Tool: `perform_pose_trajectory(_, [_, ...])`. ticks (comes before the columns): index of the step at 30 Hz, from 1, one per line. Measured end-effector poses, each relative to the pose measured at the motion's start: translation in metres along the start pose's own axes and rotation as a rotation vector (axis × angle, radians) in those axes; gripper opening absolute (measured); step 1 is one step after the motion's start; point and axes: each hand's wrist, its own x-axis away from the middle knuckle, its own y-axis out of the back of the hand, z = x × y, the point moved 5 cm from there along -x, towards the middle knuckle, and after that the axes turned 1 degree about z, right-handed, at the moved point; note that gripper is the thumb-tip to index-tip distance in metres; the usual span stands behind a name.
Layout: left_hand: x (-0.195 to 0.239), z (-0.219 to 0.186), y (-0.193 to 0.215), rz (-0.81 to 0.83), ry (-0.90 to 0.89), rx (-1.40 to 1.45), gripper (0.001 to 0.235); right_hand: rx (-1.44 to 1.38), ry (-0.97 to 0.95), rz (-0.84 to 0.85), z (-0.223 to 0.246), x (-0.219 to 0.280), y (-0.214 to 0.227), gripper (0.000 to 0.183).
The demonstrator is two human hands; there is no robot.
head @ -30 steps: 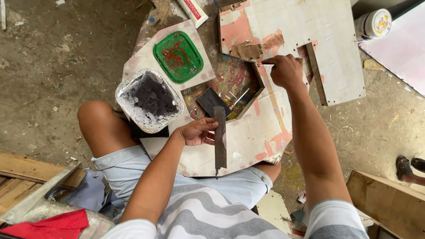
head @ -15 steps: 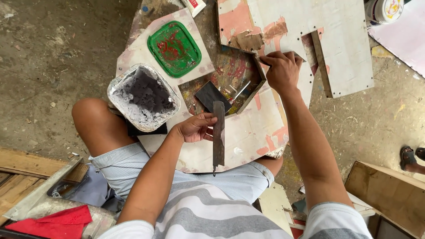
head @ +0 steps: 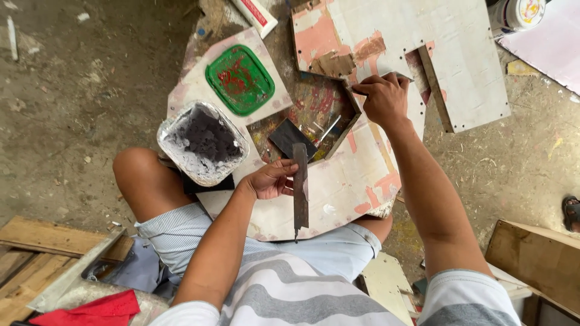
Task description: Applying and smoothing filler material on the edges of a sign using a putty knife
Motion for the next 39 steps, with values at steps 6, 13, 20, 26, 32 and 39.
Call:
perform_pose_trajectory(6, [-0.001,0.000,0.000,0.016,0.006,0.001,0.020,-0.010,-0.110,0.179,-0.003,-0.015,0.023,0.057])
perform_pose_trajectory(13, [0.000,-0.001,-0.004,0.013,0.008,0.007,0.017,-0.140,-0.181,0.232,0.001,-0.012,0.031,0.054])
perform_pose_trajectory(20, [0.002,-0.003,-0.008,0.012,0.004,0.011,0.017,-0.105,-0.194,0.236,-0.015,-0.025,-0.009,0.047])
perform_pose_trajectory(26, [-0.001,0.001,-0.001,0.004,0.003,0.026,0.018,-0.115,-0.210,0.228,0.022,-0.010,0.019,0.047])
perform_pose_trajectory(32, [-0.005,0.004,0.007,0.003,0.001,0.026,0.018,-0.038,-0.169,0.176,0.020,0.006,0.004,0.049])
perform_pose_trajectory(39, [-0.006,0.006,0.008,0.007,-0.006,0.031,0.017,-0.135,-0.188,0.175,-0.001,-0.005,0.016,0.049])
